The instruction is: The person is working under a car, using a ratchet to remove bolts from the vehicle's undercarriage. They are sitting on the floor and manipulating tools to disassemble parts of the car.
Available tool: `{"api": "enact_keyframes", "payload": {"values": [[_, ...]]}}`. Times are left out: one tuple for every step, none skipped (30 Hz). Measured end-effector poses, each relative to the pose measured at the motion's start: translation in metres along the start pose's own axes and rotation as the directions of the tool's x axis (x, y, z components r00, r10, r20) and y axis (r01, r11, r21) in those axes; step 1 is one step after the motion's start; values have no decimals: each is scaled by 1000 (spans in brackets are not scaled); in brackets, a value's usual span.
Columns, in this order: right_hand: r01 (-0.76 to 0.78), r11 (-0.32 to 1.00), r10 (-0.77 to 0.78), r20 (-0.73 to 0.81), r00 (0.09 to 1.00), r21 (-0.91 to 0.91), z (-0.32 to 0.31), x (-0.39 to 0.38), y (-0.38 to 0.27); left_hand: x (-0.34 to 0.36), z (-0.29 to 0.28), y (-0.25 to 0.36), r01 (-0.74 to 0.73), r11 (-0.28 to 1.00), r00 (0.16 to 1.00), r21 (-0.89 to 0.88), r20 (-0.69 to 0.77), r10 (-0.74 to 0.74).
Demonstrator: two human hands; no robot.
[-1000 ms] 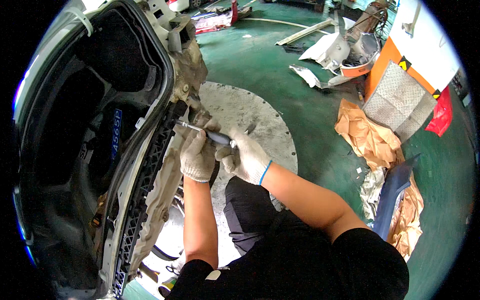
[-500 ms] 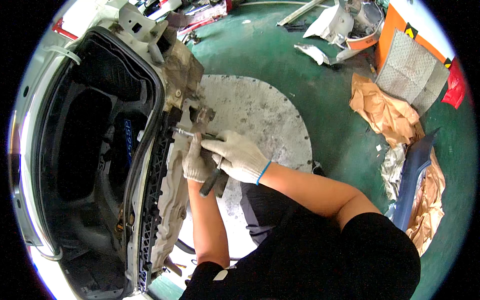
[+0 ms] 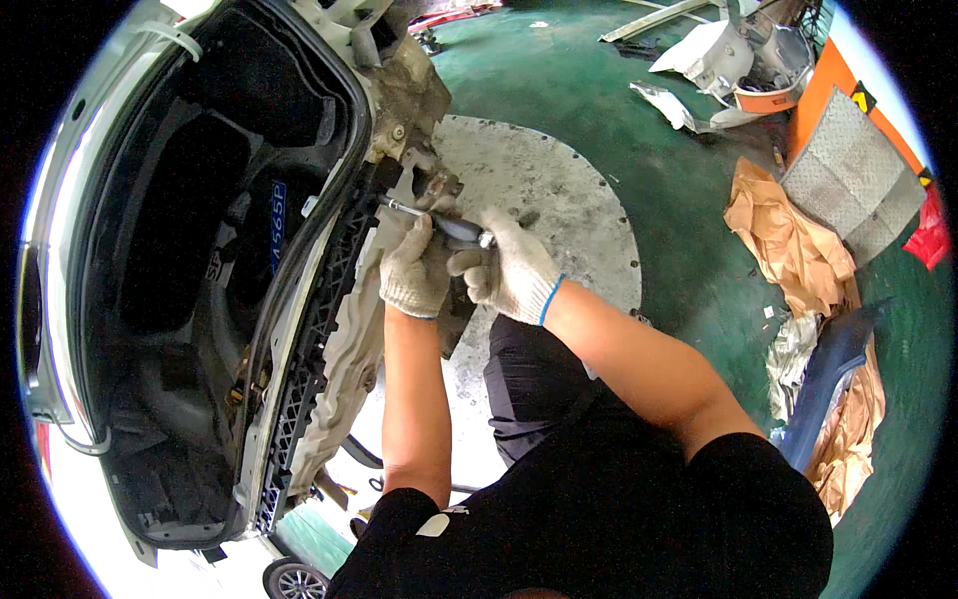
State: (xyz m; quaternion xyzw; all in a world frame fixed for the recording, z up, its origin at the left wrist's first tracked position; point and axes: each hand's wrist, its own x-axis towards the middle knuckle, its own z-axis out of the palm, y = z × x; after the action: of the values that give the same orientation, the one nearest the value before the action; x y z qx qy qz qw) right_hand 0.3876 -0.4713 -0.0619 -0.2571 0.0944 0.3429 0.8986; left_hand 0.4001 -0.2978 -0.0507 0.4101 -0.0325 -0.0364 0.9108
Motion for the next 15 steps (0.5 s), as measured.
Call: {"api": "enact_keyframes", "payload": {"values": [[7, 997, -9, -23, 1000, -79, -6, 4, 0, -1, -6, -2, 3, 1000, 999, 23, -45, -2], [374, 682, -414, 90, 906, -629, 2, -1, 4, 1, -21, -5, 2, 999, 995, 52, -95, 3], [505, 0, -615, 398, 681, -863, 12, -9, 7, 2, -36, -8, 3, 997, 990, 81, -144, 9], [473, -373, -466, 602, 648, -798, 12, -9, -1, 5, -47, -8, 97, 993, 987, 72, -138, -87], [429, -504, -475, 655, 588, -750, 5, -4, 5, 7, -38, -8, 83, 996, 989, 34, -123, -79], [500, -381, -589, 621, 517, -778, -4, 4, 18, 7, -30, -8, 71, 997, 991, -6, -109, -72], [538, -260, -641, 560, 525, -802, -4, 9, 21, 3, -19, -3, 52, 998, 993, -37, -106, -56], [566, -145, -692, 492, 528, -811, -2, 9, 20, -4, 14, 3, 37, 999, 984, -16, -175, -39], [536, -37, -682, 413, 603, -844, -1, 7, 12, 2, 11, 3, 51, 999, 993, -8, -109, -52], [496, 78, -652, 332, 682, -865, 4, 0, 9, 4, -6, 2, 63, 998, 996, 0, -56, -63], [447, 197, -607, 250, 755, -873, 9, -7, 7, 9, -24, 1, 77, 997, 997, 12, -7, -77], [393, 307, -550, 176, 817, -866, 15, -11, 2, 17, -40, -1, 106, 994, 994, 27, -2, -106], [334, 409, -483, 108, 869, -849, 19, -12, -3, 23, -45, -4, 113, 993, 992, 36, -68, -111], [549, -355, -600, 635, 488, -757, 23, -8, -7, 20, -50, -6, 119, 992, 983, 46, -146, -112], [351, -532, -429, 602, 673, -771, 25, -15, -8, 17, -55, -6, 125, 991, 968, 56, -224, -109]]}}
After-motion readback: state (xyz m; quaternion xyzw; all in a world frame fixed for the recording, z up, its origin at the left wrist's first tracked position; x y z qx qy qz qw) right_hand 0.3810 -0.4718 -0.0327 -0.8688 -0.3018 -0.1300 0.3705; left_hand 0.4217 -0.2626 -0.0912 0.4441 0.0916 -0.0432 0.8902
